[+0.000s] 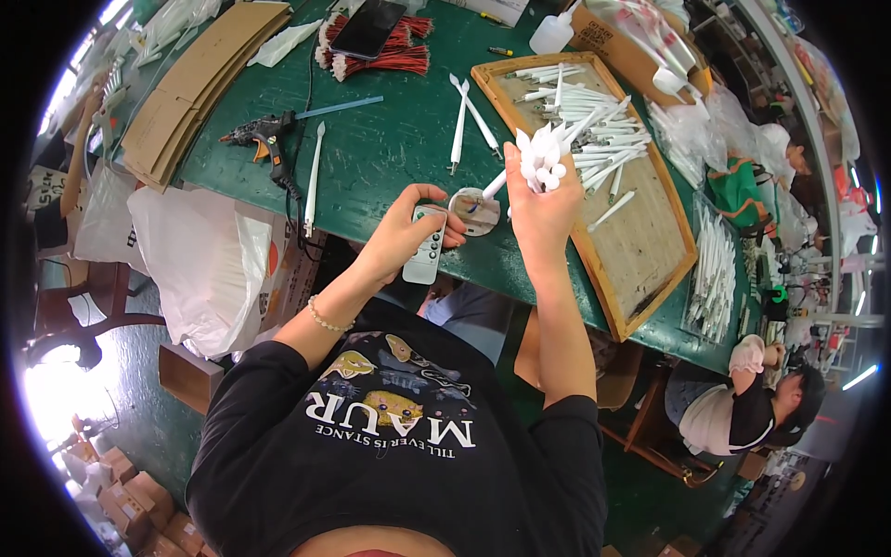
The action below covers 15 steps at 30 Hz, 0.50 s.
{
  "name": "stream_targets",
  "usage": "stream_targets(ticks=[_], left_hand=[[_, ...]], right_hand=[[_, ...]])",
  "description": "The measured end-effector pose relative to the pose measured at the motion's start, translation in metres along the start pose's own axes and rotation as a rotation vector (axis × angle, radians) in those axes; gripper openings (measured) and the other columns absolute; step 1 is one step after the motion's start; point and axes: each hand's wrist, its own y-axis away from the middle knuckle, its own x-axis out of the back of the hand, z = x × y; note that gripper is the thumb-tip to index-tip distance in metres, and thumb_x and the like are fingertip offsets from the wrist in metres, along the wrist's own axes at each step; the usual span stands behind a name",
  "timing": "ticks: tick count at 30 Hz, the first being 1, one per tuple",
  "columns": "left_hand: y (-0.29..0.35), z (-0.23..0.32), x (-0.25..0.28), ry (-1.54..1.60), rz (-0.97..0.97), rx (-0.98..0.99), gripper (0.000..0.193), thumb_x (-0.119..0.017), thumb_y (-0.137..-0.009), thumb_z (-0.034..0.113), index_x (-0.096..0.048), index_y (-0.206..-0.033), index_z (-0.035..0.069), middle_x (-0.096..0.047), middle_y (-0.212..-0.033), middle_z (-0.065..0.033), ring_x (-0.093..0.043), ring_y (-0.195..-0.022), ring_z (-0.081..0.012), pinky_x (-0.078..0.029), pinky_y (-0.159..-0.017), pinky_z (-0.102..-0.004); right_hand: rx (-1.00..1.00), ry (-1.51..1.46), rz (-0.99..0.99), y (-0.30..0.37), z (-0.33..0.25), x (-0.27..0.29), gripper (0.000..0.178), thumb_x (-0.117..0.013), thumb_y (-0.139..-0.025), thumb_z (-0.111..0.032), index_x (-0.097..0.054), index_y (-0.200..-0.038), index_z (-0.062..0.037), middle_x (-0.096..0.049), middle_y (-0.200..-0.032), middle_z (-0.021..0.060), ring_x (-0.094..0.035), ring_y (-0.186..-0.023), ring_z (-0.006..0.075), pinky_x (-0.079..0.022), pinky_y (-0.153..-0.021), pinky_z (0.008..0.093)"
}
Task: Assembling small white plastic strips onto a circular hub at a production workbench.
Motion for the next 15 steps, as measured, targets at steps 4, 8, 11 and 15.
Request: stream_targets(ticks=[4, 8, 11, 15], left_hand=[[0.0019, 0.0024, -0.0012, 0.017, 0.008, 0.017, 0.032, -0.047, -0.093, 0.004, -0.036, -0.122, -0.005, -0.065, -0.096, -0.0209, -0.068, -0.085, -0.0230, -0.055, -0.077, -0.0316], [0.0016, -0.0011, -0.0006, 0.005, 0.012, 0.003, 0.030, -0.047, -0.093, 0.002, -0.037, -0.121, -0.004, -0.065, -0.097, -0.0217, -0.068, -0.084, -0.0234, -0.056, -0.076, -0.0318], [0.0012, -0.0019, -0.0004, 0.014, 0.003, 0.013, 0.029, -0.047, -0.092, 0.002, -0.037, -0.119, -0.003, -0.065, -0.097, -0.0222, -0.069, -0.083, -0.0236, -0.056, -0.074, -0.0321], [0.0014, -0.0015, 0.0007, 0.010, -0.006, 0.014, 0.030, -0.048, -0.092, 0.002, -0.036, -0.119, -0.002, -0.065, -0.098, -0.0224, -0.069, -0.083, -0.0236, -0.056, -0.075, -0.0323]], right_hand=[[0.015, -0.029, 0.024, 0.0002, -0.0032, -0.0036, 0.017, -0.073, -0.086, -0.016, -0.064, -0.088, -0.0011, -0.059, -0.071, -0.0021, -0.047, -0.058, 0.0035, -0.036, -0.050, 0.0234], [-0.028, -0.024, -0.009, 0.0003, -0.0052, -0.0012, 0.017, -0.073, -0.087, -0.015, -0.063, -0.087, -0.0016, -0.057, -0.069, -0.0031, -0.045, -0.056, 0.0032, -0.034, -0.048, 0.0232], [-0.016, -0.040, 0.012, 0.0005, -0.0047, -0.0014, 0.016, -0.072, -0.087, -0.015, -0.062, -0.085, -0.0022, -0.055, -0.068, -0.0039, -0.042, -0.055, 0.0029, -0.032, -0.047, 0.0230], [-0.017, 0.006, -0.013, -0.0001, -0.0025, 0.0004, 0.017, -0.072, -0.087, -0.015, -0.062, -0.088, -0.0019, -0.056, -0.068, -0.0038, -0.043, -0.055, 0.0026, -0.032, -0.048, 0.0227]])
